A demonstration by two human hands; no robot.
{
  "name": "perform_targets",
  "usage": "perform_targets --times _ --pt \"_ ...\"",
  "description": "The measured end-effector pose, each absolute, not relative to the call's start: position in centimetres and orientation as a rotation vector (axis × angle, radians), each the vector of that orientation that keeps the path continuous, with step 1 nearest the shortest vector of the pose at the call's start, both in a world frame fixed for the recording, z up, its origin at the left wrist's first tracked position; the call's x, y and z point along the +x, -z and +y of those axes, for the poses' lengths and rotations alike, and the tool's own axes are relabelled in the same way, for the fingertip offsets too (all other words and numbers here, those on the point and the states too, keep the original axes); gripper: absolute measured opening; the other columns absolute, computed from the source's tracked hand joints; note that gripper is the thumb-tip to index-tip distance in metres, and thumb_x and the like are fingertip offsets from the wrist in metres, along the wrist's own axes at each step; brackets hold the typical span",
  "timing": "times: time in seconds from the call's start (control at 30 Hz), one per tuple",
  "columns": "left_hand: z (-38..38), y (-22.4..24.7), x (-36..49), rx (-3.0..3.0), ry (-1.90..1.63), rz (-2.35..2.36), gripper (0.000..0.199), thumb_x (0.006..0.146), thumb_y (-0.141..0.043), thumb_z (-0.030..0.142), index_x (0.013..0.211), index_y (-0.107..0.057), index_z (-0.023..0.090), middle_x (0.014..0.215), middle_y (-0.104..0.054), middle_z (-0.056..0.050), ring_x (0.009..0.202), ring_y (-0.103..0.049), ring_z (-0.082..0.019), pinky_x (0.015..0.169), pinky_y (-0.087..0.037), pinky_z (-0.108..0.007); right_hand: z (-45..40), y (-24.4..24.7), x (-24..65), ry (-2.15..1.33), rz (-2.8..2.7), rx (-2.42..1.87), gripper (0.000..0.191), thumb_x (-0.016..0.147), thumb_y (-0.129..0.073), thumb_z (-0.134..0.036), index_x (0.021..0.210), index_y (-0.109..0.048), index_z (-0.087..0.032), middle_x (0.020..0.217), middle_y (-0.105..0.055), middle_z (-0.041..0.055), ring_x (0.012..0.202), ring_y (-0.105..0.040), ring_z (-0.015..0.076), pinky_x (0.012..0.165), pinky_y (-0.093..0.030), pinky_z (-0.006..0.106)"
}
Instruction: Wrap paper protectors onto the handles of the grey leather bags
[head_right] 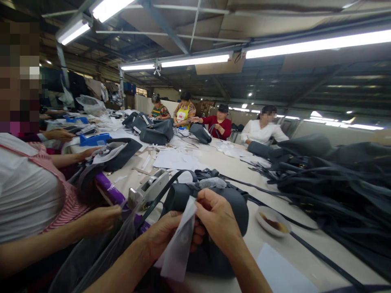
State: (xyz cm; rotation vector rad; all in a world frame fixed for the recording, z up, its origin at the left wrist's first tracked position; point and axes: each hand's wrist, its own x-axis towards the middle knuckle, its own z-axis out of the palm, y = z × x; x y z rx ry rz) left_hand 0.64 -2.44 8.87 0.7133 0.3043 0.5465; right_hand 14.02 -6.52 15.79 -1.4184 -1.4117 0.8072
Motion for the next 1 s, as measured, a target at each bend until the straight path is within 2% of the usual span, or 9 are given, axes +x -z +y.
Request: perform_targets --times 0.13,0.27,0.4,0.5,0.6,0.77,0.9,1.0 --pt "-2.8 -9.0 1.0 0.809 -0.670 0.408 0.041 0.065 -0.078 0.042 0.082 -0.067 0.007 0.071 -0.067 -0.009 0.058 -0.063 -0.016 0.056 -0.050 -0.027 -6.7 -15.7 14.0 -0.832 -1.434 -1.459 0.022 0.074 -0.060 -0.041 0.066 -0.050 -0.023 0.047 -0.049 -0.0071 0.040 -0.046 0.0118 0.039 -0.035 0.023" --pt "-3.4 -9.3 1.6 0.946 -0.783 0.515 0.046 0.063 -0.074 0.054 0.077 -0.060 0.012 0.055 -0.058 -0.001 0.042 -0.053 -0.013 0.042 -0.043 -0.024 -6.7 -15.6 14.5 -0.662 -1.483 -1.473 0.031 0.074 -0.061 -0.049 0.064 -0.056 -0.021 0.054 -0.055 -0.0031 0.052 -0.053 0.0142 0.048 -0.043 0.024" --pt "-3.8 -9.0 1.8 1.059 -0.934 0.612 0.045 0.068 -0.068 0.058 0.074 -0.053 0.017 0.056 -0.052 0.004 0.045 -0.049 -0.010 0.043 -0.038 -0.021 -7.5 -15.2 15.2 -0.846 -1.222 -1.441 0.043 0.080 -0.051 -0.061 0.080 -0.062 -0.019 0.070 -0.064 0.0023 0.063 -0.061 0.0185 0.056 -0.051 0.029" --pt "-4.0 -8.7 1.7 1.168 -0.995 0.656 0.041 0.074 -0.066 0.055 0.073 -0.053 0.016 0.061 -0.053 0.003 0.051 -0.047 -0.008 0.047 -0.034 -0.019 -8.3 -14.6 15.1 -0.887 -1.239 -1.435 0.039 0.074 -0.064 -0.057 0.083 -0.062 -0.019 0.074 -0.065 0.0027 0.068 -0.061 0.0186 0.058 -0.051 0.027" --pt "-4.3 -8.8 1.3 1.205 -0.997 0.645 0.039 0.076 -0.065 0.053 0.075 -0.057 0.015 0.065 -0.057 0.001 0.056 -0.047 -0.009 0.051 -0.033 -0.020 -8.6 -13.9 14.6 -0.851 -1.266 -1.375 0.034 0.068 -0.073 -0.049 0.078 -0.061 -0.019 0.065 -0.061 -0.0008 0.058 -0.055 0.0145 0.050 -0.046 0.024" --pt "-4.4 -9.7 0.7 1.061 -0.895 0.551 0.037 0.066 -0.075 0.045 0.076 -0.063 0.012 0.067 -0.060 0.000 0.057 -0.046 -0.008 0.056 -0.034 -0.020 -8.2 -13.1 14.4 -0.837 -1.206 -1.321 0.033 0.070 -0.074 -0.046 0.084 -0.061 -0.019 0.070 -0.064 0.0009 0.061 -0.057 0.0150 0.053 -0.047 0.024" --pt "-4.1 -10.1 0.7 0.883 -0.859 0.540 0.034 0.058 -0.081 0.037 0.072 -0.064 0.012 0.064 -0.060 0.000 0.055 -0.047 -0.008 0.055 -0.034 -0.020 -9.0 -12.1 14.6 -0.715 -1.083 -1.371 0.039 0.075 -0.067 -0.055 0.092 -0.062 -0.021 0.080 -0.068 0.0027 0.069 -0.060 0.0179 0.059 -0.052 0.027" --pt "-4.1 -10.4 0.9 0.744 -0.830 0.535 0.036 0.049 -0.086 0.032 0.069 -0.063 0.012 0.062 -0.059 0.001 0.055 -0.049 -0.008 0.056 -0.037 -0.021 -10.4 -10.7 14.5 -0.872 -0.960 -1.363 0.041 0.078 -0.061 -0.060 0.087 -0.064 -0.020 0.084 -0.070 0.0048 0.078 -0.065 0.0214 0.066 -0.055 0.030"
